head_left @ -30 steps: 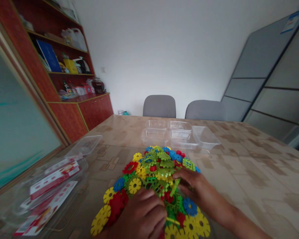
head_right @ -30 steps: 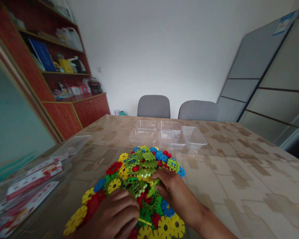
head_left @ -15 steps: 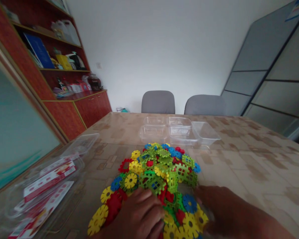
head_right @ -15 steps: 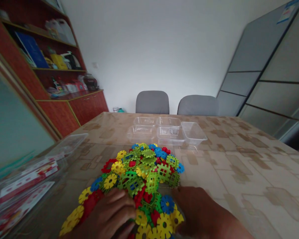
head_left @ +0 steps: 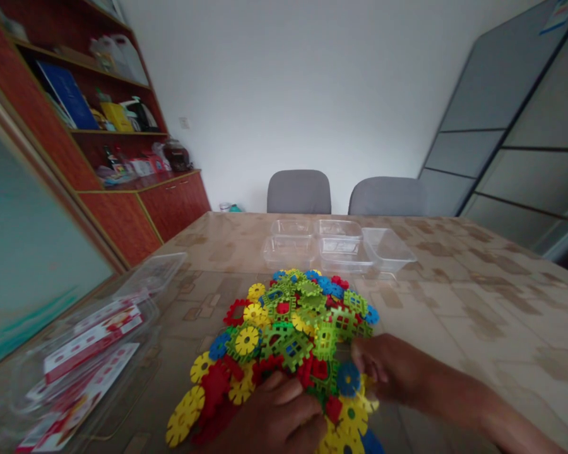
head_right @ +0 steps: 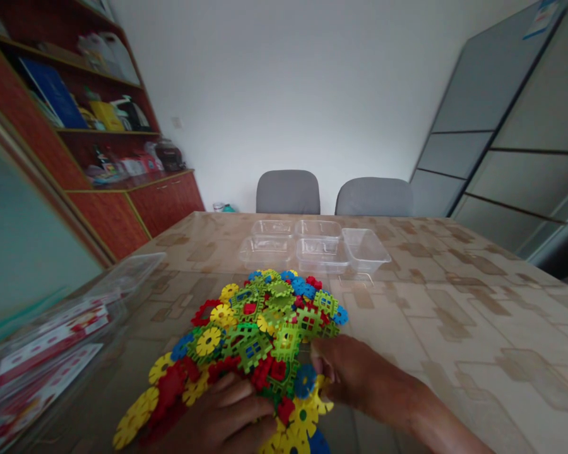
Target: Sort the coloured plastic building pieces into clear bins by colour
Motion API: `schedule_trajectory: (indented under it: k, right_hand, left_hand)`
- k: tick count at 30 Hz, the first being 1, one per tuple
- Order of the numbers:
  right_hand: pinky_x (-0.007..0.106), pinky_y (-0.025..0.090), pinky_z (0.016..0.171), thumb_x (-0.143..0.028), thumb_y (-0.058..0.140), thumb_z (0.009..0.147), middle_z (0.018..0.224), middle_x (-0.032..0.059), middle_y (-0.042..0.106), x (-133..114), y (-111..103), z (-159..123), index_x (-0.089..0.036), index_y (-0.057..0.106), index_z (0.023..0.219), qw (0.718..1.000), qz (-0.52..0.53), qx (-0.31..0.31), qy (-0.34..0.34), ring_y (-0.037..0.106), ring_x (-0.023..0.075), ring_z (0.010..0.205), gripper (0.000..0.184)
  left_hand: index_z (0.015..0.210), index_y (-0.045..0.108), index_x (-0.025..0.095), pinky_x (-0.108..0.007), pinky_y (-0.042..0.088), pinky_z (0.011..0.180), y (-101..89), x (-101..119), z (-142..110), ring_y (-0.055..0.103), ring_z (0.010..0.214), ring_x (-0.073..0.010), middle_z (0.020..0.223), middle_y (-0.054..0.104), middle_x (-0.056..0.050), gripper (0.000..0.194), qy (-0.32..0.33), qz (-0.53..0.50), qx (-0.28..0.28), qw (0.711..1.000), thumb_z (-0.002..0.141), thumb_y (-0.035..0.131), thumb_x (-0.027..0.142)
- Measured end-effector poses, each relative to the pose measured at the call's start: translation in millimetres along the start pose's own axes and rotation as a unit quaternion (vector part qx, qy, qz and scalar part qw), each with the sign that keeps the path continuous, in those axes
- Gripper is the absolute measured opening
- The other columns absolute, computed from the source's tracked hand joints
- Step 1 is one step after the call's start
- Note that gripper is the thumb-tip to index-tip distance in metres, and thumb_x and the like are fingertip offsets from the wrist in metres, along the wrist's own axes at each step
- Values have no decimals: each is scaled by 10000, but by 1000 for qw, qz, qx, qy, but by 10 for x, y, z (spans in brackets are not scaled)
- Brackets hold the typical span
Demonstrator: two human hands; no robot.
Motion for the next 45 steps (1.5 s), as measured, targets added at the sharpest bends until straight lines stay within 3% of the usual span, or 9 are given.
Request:
schedule_trajectory:
  k: [5,9,13,18,22,29,32,37,45]
  right_hand:
    - [178,341,532,-45,579,754,678,-56,554,6,-126,-13,-181,588,776,997,57,6,-43,485,82,610,139]
    - [169,356,524,-29,590,720,654,-58,552,-93,-190,-98,-175,637,793,994,93,-59,-17,490,77,594,170]
    - [160,361,527,-26,608,702,676,-57,568,-133,-54,-93,-181,660,833,988,111,-107,-23,501,75,604,209]
    - [161,346,515,-19,584,732,685,-51,563,-28,182,100,-176,622,817,992,109,-19,-58,492,77,603,183]
    - [182,311,501,-21,576,734,637,-58,532,23,149,185,-171,592,757,993,72,81,-56,456,78,569,153]
    - [183,388,569,-49,581,773,741,-27,596,-188,35,2,-199,653,913,992,90,-70,-46,539,102,663,218]
    - [201,391,597,-44,621,735,807,-16,608,-241,80,-2,-208,644,958,997,54,-57,-21,554,122,718,278]
    - [219,376,625,-58,726,628,861,-22,590,-271,116,18,-202,598,926,998,28,-59,-4,515,138,766,355]
    - [229,336,614,-91,705,620,860,-21,582,-244,190,-3,-213,572,919,999,5,-31,18,498,146,757,349]
  left_hand:
    - [974,588,186,-286,389,684,-63,4,16,552,757,-160,777,652,-18,263,-5,-29,35,999,1029,356,296]
    - [841,572,164,-276,365,603,-88,4,21,544,700,-146,735,629,-24,325,2,-90,59,994,1034,332,266]
    - [761,546,166,-260,363,583,-37,25,21,530,647,-135,668,578,-11,360,21,-135,46,990,1032,337,276]
    - [874,591,189,-221,409,630,29,23,-7,561,697,-135,757,619,-11,283,-33,-109,31,993,1014,395,338]
    - [967,603,194,-211,439,699,25,13,-26,573,750,-141,792,625,-15,242,-69,-96,18,993,996,436,367]
    - [993,615,219,-209,440,705,43,28,-38,607,782,-136,849,659,-6,168,-74,-134,-28,988,981,472,307]
    - [1016,604,223,-214,438,696,52,17,-38,621,807,-141,894,673,3,149,-94,-140,-55,984,960,515,330]
    - [1029,605,228,-227,426,640,109,20,-52,613,784,-157,885,656,3,365,-102,-109,-59,987,880,564,558]
    - [1000,583,210,-213,432,664,115,46,-68,566,764,-155,856,606,-11,413,-111,-75,-54,990,896,497,600]
Point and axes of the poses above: each hand's wrist, its own z-axis towards the middle knuckle, its own y-axis out of the palm, x = y × z, the point moved 1 cm from there along z, towards the middle knuckle
